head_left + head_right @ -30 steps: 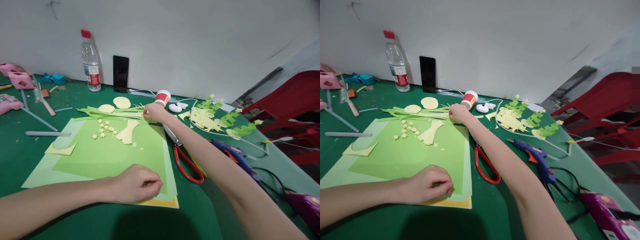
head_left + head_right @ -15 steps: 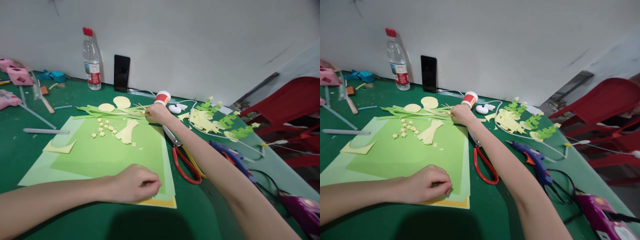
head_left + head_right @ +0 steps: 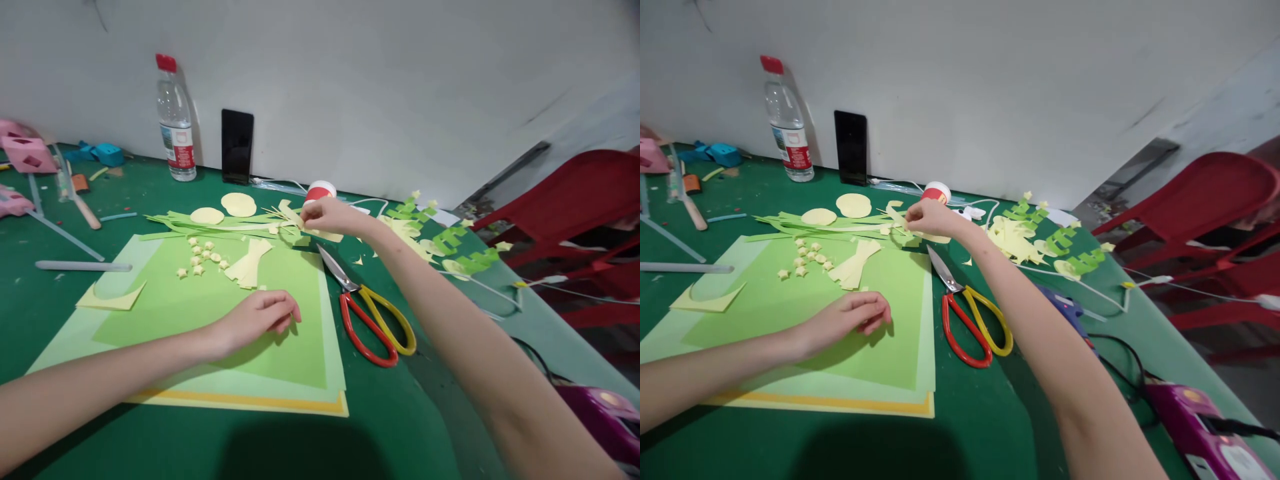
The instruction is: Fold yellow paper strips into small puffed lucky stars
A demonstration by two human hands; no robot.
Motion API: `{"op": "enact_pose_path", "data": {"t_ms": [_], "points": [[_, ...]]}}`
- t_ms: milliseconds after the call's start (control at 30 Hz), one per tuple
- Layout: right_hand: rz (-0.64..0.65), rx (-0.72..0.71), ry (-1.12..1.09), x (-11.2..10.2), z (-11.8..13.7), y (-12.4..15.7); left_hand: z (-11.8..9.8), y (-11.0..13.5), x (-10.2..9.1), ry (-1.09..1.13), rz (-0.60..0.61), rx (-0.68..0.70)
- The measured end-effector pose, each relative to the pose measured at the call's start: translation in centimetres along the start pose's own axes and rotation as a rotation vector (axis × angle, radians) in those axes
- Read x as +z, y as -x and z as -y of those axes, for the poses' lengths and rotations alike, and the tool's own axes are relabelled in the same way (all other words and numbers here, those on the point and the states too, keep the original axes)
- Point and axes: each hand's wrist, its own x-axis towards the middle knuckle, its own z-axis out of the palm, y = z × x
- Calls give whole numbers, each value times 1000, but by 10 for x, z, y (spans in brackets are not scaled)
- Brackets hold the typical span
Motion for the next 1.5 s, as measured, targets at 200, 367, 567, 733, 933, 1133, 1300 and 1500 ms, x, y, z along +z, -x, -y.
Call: {"op": "enact_pose_path", "data": {"t_ms": [200,367,567,733,933,1133,1300,1500], "points": [[193,-9,-182,-3,6,5,-1,1,2,55,-56,25],[258,-66,-484,1,29,29,-9,-9,-22,148,-254,106],[479,-79,-783,20,56,62,-22,-13,-50,213,-425,200],[604,-104,-949,37,65,85,-24,-14,-56,158,-416,201],[326,-50,-892,45,62,93,-22,-9,-43,-53,-302,104],[-243,-22,-790,61,64,91,-18,-2,-23,-243,-265,81],[-370,-94,-668,67,70,96,-16,-3,-19,-317,-249,145],[-454,-100,-581,71,67,95,-18,-1,-23,-599,-356,584]]}}
